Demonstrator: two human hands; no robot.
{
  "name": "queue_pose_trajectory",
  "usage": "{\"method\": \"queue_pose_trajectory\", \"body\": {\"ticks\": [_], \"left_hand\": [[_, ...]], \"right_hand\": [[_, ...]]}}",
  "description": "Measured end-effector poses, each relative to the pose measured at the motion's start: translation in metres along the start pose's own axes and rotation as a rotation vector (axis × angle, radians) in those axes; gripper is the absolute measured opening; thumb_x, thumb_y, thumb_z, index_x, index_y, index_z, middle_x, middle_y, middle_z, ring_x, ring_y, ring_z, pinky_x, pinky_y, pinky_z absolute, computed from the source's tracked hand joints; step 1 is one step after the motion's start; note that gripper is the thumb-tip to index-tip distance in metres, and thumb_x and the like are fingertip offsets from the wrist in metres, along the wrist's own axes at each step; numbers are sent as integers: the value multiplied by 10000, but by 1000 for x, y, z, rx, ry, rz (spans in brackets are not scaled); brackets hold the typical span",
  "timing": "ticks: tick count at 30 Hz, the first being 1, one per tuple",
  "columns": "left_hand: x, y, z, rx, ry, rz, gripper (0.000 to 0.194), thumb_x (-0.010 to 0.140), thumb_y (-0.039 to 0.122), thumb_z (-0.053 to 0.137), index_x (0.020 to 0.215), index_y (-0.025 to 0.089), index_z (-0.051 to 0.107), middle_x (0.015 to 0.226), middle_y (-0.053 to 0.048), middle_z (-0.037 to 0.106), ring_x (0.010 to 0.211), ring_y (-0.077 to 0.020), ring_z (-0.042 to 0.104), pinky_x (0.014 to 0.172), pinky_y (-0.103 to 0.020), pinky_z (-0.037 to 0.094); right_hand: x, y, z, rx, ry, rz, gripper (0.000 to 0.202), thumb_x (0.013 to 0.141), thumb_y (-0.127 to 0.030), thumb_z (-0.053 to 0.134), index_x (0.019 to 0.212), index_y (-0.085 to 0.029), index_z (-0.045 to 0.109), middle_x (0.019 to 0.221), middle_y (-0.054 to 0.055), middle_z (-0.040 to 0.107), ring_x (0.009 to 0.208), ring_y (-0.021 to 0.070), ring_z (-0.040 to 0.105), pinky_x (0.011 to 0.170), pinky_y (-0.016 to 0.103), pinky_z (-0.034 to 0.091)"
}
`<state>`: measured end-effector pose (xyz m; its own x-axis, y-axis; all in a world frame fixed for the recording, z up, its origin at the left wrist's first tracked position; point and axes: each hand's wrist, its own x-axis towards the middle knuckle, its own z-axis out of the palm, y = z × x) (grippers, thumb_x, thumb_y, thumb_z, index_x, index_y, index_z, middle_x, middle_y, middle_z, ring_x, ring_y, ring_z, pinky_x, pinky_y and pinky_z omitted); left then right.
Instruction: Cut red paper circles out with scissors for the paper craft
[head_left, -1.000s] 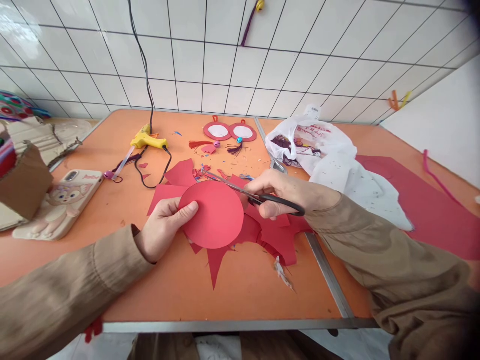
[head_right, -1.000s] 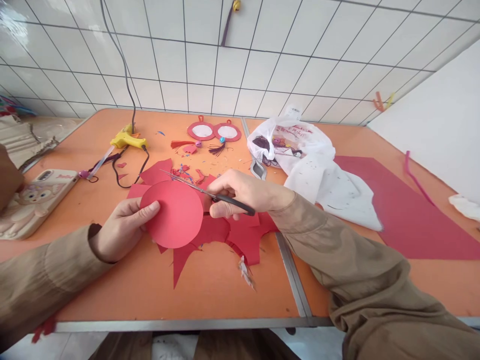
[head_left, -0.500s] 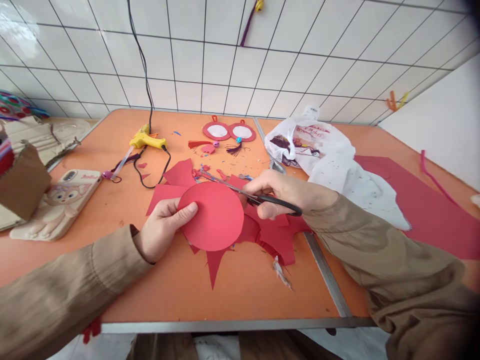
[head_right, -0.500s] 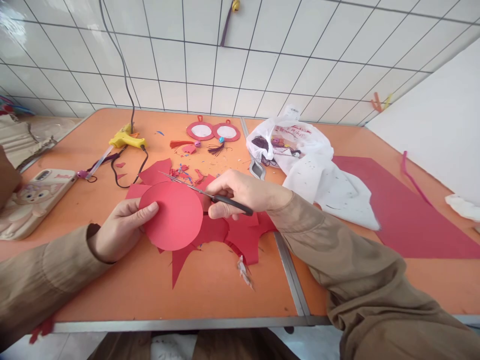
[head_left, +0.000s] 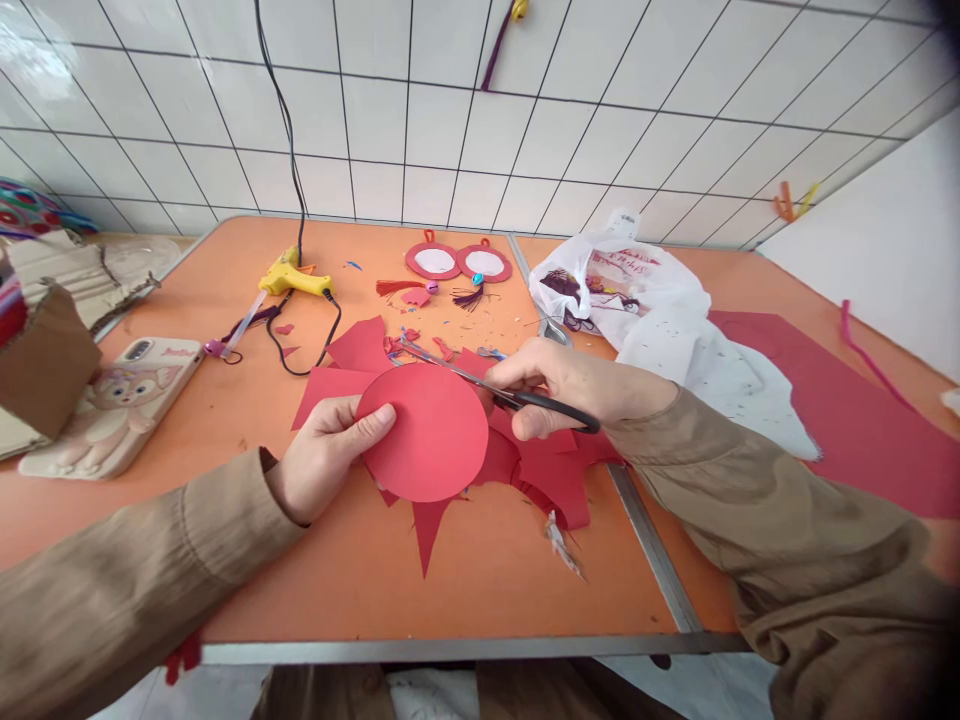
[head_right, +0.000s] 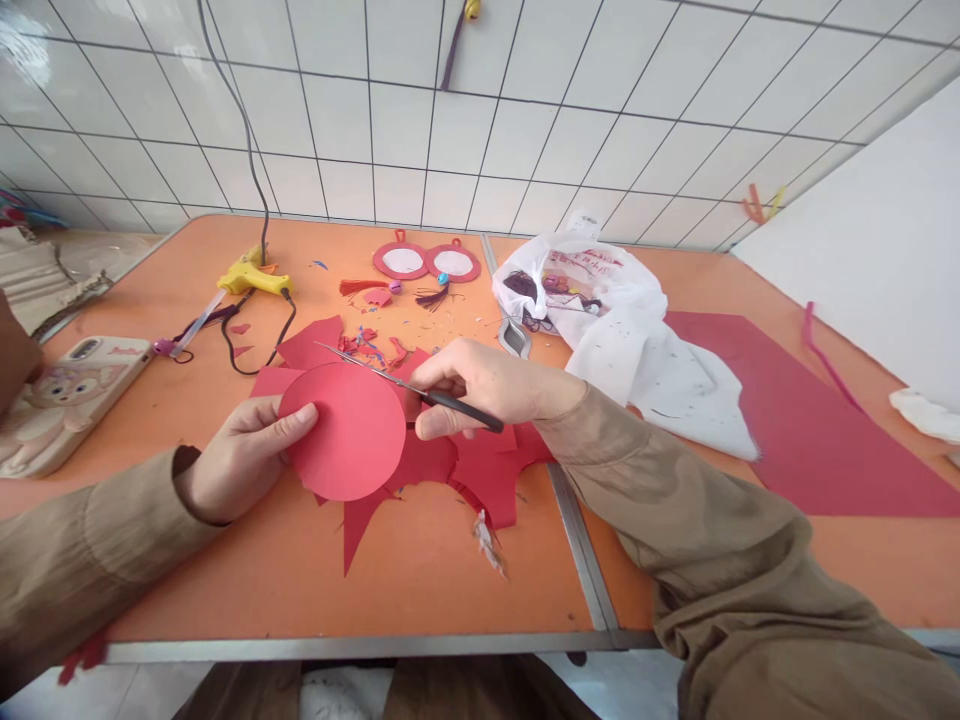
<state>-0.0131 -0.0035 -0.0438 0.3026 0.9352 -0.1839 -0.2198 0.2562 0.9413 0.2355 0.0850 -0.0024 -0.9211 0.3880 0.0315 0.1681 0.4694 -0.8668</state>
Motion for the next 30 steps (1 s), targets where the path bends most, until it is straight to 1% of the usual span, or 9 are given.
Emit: {"method": "queue_pose_trajectory", "body": {"ticks": [6,12,20,24,30], "left_hand": [[0,0,0,0,-24,1,336,812,418,669,646,126,673,511,-47,671,404,-163,602,406,-278,514],[0,1,1,-5,-28,0,322,820,405,666,655,129,680,519,-45,677,410,-159,607,410,-268,516],[0,0,-1,-7,-54,8,324,850,385,635,658,127,680,519,-44,678,413,-161,611,413,-275,528],[0,-1,-1,-13,-56,17,324,854,384,632,663,127,684,523,-40,679,419,-157,611,413,-271,531],[1,-2,-2,-21,-51,24,315,845,385,646,663,132,695,529,-36,688,415,-148,615,403,-247,526]], "right_hand": [[-1,-2,0,2,9,10,489,793,-598,635,690,-123,582,508,-57,412,448,45,347,402,187,226],[-1,-2,0,23,1,22,463,793,-578,648,781,-115,643,526,-47,460,451,51,388,404,181,266],[-1,-4,0,53,11,58,454,770,-563,682,761,-110,646,515,-40,484,426,52,411,387,177,306],[-1,-6,0,57,17,97,478,749,-591,682,709,-119,622,493,-45,471,397,53,395,362,182,315],[-2,-5,-1,52,8,169,498,718,-601,703,611,-146,530,475,-53,436,378,67,446,343,184,328]]}}
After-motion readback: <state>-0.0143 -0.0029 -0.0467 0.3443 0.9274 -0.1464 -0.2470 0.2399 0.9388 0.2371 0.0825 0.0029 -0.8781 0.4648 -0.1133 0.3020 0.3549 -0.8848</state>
